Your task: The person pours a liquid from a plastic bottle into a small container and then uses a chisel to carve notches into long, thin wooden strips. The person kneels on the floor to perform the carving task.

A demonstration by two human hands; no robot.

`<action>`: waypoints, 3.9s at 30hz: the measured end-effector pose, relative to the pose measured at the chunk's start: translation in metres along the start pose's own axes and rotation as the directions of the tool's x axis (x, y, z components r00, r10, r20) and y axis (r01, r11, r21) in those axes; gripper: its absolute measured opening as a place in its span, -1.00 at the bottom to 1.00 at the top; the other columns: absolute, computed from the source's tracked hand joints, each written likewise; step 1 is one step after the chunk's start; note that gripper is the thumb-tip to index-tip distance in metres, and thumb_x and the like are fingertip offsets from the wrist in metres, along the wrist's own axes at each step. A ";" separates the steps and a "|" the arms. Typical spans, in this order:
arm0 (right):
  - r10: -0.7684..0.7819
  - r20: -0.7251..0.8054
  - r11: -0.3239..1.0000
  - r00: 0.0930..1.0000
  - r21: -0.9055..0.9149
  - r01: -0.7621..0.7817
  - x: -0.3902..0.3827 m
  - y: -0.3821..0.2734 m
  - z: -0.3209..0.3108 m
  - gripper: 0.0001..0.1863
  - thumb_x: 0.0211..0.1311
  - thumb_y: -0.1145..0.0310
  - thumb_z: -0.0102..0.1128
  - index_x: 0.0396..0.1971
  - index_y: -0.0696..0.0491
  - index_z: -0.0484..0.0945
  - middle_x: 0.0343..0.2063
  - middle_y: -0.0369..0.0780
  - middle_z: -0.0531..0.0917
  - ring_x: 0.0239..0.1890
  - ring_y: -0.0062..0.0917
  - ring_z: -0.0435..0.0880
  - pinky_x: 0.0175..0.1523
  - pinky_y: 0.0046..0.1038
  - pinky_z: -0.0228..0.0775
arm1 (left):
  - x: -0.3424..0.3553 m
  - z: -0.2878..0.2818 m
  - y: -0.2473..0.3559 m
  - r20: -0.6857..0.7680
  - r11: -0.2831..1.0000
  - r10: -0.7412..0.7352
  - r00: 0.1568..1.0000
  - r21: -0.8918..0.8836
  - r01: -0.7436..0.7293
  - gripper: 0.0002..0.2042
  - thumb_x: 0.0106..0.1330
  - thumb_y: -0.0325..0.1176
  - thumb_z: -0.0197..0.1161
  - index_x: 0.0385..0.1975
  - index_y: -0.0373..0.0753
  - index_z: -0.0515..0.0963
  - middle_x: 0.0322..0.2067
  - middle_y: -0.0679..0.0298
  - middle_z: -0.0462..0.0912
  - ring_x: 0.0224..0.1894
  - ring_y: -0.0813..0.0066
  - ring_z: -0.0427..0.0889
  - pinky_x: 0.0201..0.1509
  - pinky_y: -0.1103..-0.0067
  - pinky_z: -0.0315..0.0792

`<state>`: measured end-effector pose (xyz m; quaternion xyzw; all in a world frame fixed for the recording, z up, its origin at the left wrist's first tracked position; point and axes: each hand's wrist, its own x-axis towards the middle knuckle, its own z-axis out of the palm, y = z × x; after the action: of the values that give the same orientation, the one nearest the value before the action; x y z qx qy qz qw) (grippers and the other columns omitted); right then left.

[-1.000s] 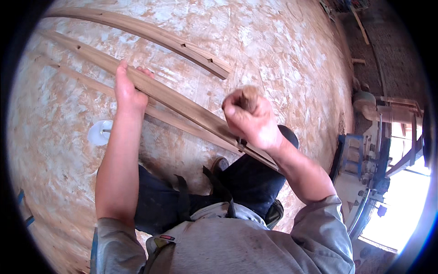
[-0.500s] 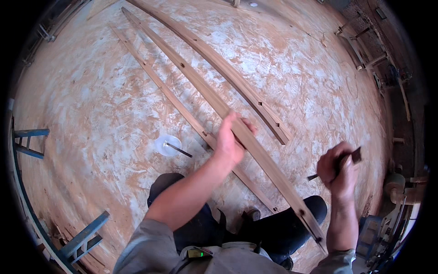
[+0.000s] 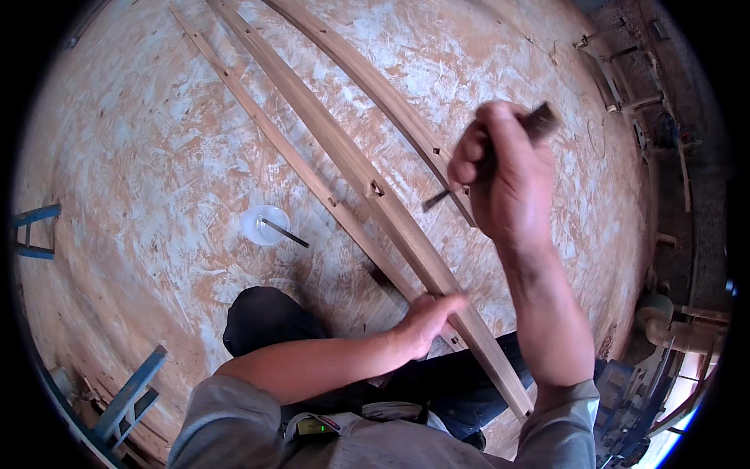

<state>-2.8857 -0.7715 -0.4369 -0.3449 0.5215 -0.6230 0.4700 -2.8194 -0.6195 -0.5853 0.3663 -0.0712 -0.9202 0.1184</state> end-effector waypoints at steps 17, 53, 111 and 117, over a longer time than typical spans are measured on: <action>0.171 -0.095 0.964 0.981 0.223 -0.147 0.046 0.096 0.024 -0.70 0.38 0.11 0.08 -0.36 0.03 0.32 -0.69 -0.35 0.25 -0.70 -0.63 0.21 -0.59 -0.51 0.13 | -0.001 -0.007 0.081 -0.313 0.829 0.380 0.871 -0.302 -0.470 -0.80 0.31 -0.42 0.20 -0.14 -0.25 0.36 -0.24 0.27 0.52 -0.28 0.44 0.55 -0.20 0.46 0.49; 0.408 0.358 0.908 0.840 -0.070 -0.412 0.076 0.101 0.029 -0.73 0.37 0.18 0.06 -0.43 0.04 0.34 -0.76 -0.42 0.21 -0.80 -0.70 0.10 -0.71 -0.57 -0.07 | 0.015 -0.018 0.073 -0.205 0.863 0.321 0.925 -0.339 -0.374 -0.83 0.34 -0.43 0.16 -0.13 -0.21 0.39 -0.25 0.28 0.55 -0.23 0.45 0.57 -0.03 0.41 0.46; 0.694 -0.086 0.150 0.715 -0.954 -0.261 -0.143 -0.052 -0.140 -0.72 0.19 0.24 0.33 -0.36 0.19 0.61 -0.63 -0.23 0.58 -0.61 -0.60 0.53 -0.44 -0.55 0.38 | 0.014 -0.061 0.171 -0.322 0.770 0.369 0.872 -0.420 -0.481 -0.73 0.32 -0.11 0.21 -0.25 -0.15 0.38 -0.42 0.28 0.44 -0.44 0.37 0.50 -0.30 0.36 0.49; -0.135 -0.057 0.954 0.989 -0.275 0.115 -0.041 -0.069 -0.057 -0.60 0.39 0.05 0.03 -0.35 0.15 0.44 -0.77 -0.36 0.33 -0.79 -0.66 0.26 -0.67 -0.59 0.10 | 0.016 -0.041 0.099 -0.257 0.802 0.320 0.912 -0.440 -0.405 -0.78 0.27 -0.23 0.32 -0.29 -0.14 0.42 -0.41 0.30 0.44 -0.41 0.40 0.49 -0.20 0.39 0.47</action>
<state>-2.9410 -0.7135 -0.3799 -0.4146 0.5963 -0.5868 0.3580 -2.7859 -0.7208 -0.6041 0.3815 0.1025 -0.8336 0.3860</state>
